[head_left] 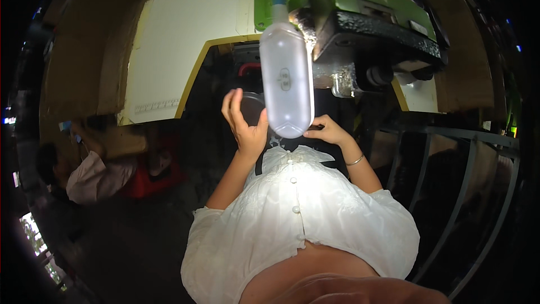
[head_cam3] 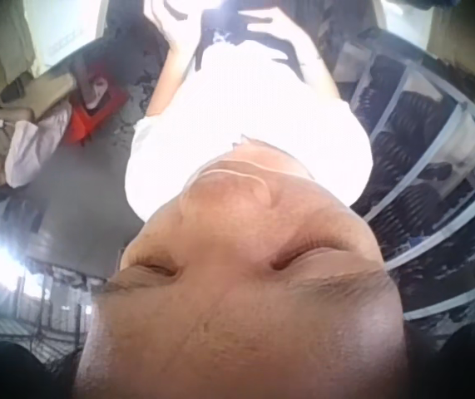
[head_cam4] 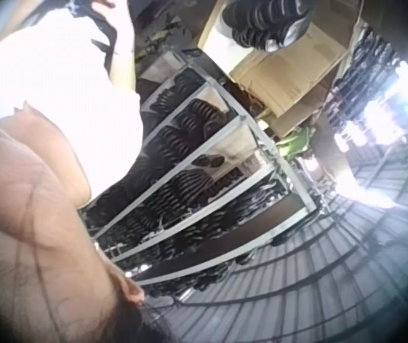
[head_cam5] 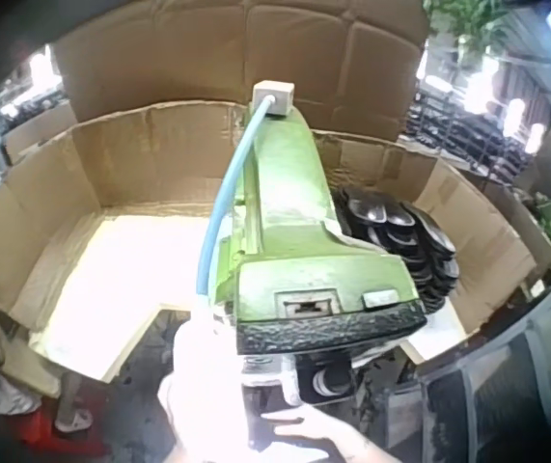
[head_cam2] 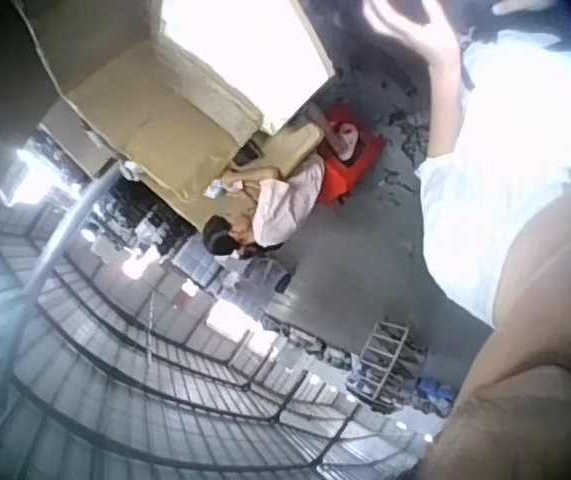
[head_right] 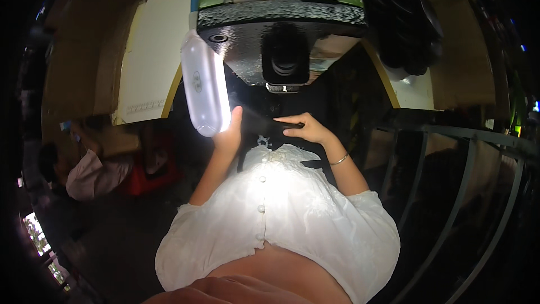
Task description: The person repeatedly picks up black shoe insoles and presses them against a rotating grinding wheel on a green machine to smooth or shape the edges. They handle the insoles one at a time, rotating them to treat different sides, and place them back on the workbench after each pass.
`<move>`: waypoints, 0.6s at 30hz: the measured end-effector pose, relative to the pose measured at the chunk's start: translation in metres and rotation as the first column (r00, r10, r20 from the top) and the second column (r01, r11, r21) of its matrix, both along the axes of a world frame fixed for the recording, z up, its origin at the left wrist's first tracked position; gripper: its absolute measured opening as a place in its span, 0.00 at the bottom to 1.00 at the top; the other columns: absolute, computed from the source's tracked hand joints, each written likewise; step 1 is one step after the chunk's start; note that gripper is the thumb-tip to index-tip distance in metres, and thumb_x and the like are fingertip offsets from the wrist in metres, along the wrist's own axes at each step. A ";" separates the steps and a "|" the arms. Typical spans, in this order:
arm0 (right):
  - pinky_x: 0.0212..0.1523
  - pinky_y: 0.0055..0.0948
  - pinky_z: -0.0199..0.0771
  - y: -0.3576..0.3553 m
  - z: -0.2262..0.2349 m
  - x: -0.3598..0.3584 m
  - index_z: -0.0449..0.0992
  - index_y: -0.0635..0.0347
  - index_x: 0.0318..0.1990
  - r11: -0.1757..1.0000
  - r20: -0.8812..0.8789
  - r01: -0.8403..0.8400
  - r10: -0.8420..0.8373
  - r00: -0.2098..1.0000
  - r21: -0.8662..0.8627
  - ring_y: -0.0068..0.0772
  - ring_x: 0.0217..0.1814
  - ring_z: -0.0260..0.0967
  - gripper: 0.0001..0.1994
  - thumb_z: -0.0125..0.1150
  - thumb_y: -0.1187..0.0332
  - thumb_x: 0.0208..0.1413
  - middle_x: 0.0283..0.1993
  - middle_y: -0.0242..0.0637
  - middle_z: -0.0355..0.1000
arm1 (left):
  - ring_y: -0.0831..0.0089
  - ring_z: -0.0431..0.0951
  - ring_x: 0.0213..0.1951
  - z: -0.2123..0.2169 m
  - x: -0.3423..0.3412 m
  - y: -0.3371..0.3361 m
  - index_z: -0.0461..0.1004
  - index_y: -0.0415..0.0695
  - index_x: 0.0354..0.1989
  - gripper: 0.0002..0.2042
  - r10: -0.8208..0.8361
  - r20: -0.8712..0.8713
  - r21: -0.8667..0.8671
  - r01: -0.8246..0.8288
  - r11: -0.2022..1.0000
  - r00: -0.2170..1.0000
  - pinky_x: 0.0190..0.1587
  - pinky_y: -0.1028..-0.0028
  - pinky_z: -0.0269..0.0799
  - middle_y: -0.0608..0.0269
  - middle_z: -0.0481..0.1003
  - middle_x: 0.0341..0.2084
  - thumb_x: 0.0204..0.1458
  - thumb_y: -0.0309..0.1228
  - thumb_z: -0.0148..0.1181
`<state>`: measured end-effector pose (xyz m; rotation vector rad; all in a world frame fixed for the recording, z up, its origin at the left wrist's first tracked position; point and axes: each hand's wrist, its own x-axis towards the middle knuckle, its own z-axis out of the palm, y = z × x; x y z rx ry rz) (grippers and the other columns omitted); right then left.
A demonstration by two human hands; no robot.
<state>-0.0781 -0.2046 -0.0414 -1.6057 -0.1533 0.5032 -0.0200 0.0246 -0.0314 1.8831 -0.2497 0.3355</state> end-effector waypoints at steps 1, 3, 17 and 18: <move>0.49 0.22 0.65 0.001 -0.003 -0.009 0.67 0.69 0.51 0.996 -0.008 0.071 -0.071 0.997 0.057 0.22 0.43 0.67 0.23 0.62 0.74 0.46 0.42 0.36 0.73 | 0.55 0.59 0.56 0.011 0.000 -0.004 0.60 0.35 0.53 0.28 -0.017 0.019 -0.056 0.019 0.998 1.000 0.55 0.66 0.57 0.44 0.58 0.53 0.42 0.25 0.63; 0.50 0.22 0.65 -0.005 -0.010 -0.021 0.68 0.68 0.51 0.996 -0.147 0.090 -0.086 0.985 0.017 0.22 0.44 0.67 0.23 0.63 0.74 0.45 0.42 0.37 0.73 | 0.68 0.70 0.44 0.043 -0.003 -0.018 0.66 0.35 0.48 0.20 -0.132 0.006 -0.240 0.129 0.962 0.991 0.47 0.73 0.65 0.54 0.69 0.42 0.46 0.25 0.61; 0.39 0.23 0.68 -0.092 -0.002 -0.051 0.75 0.69 0.35 0.977 -0.189 -0.091 0.054 0.981 -0.191 0.23 0.34 0.68 0.17 0.69 0.68 0.38 0.31 0.35 0.74 | 0.82 0.71 0.27 0.039 0.007 -0.056 0.76 0.37 0.30 0.14 -0.472 -0.435 -0.343 0.344 0.874 0.767 0.32 0.80 0.67 0.67 0.75 0.24 0.54 0.37 0.54; 0.39 0.23 0.68 -0.115 0.011 -0.053 0.76 0.68 0.34 0.962 -0.167 -0.107 0.066 0.984 -0.252 0.23 0.34 0.68 0.16 0.70 0.69 0.36 0.29 0.33 0.74 | 0.82 0.71 0.27 0.032 0.006 -0.051 0.76 0.37 0.30 0.14 -0.443 -0.420 -0.292 0.344 0.892 0.792 0.32 0.80 0.67 0.67 0.75 0.24 0.55 0.37 0.53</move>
